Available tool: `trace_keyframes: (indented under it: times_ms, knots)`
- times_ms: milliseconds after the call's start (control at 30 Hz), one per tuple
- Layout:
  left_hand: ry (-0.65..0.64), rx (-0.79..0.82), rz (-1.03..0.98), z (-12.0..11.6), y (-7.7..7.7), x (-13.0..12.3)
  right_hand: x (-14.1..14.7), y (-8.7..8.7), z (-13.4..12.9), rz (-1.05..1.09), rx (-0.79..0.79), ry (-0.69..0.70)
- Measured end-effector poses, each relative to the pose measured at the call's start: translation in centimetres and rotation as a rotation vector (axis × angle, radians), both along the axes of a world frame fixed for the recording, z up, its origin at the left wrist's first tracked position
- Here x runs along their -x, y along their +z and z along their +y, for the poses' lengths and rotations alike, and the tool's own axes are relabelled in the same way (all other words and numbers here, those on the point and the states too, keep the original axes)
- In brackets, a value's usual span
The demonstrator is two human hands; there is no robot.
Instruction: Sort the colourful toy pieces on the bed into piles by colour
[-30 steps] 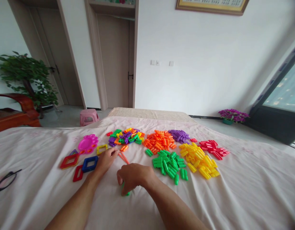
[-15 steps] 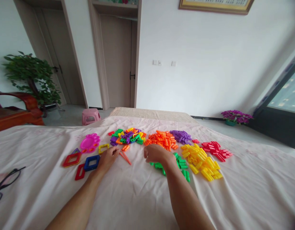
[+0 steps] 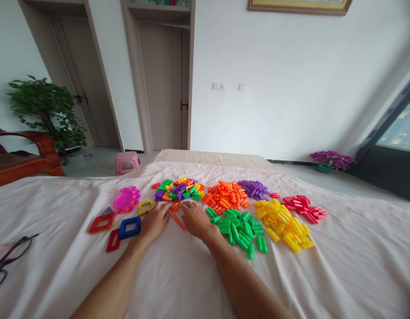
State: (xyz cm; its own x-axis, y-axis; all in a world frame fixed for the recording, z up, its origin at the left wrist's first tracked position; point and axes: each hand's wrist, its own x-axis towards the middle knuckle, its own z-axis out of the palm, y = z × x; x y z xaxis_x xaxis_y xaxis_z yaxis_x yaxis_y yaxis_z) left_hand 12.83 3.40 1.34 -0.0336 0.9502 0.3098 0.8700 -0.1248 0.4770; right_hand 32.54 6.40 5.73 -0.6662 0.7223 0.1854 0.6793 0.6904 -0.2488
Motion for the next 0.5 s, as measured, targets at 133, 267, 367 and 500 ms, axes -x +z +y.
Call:
trace_keyframes:
  times_ms: [133, 267, 367, 500]
  knots:
    - [0.015, 0.025, 0.112, 0.1, 0.0, -0.4, 0.1, -1.4, 0.6, 0.026, -0.026, -0.015]
    - [0.009, 0.034, 0.115, 0.2, -0.1, -0.2, 0.3, -1.5, 0.8, 0.046, -0.057, -0.062]
    - [-0.012, 0.022, 0.068, 0.4, -0.4, 0.1, 0.7, -1.4, 0.7, 0.063, -0.100, -0.130]
    - [-0.030, 0.005, 0.013, 0.6, -0.7, 0.3, 1.2, -1.8, 1.0, 0.083, -0.129, -0.175]
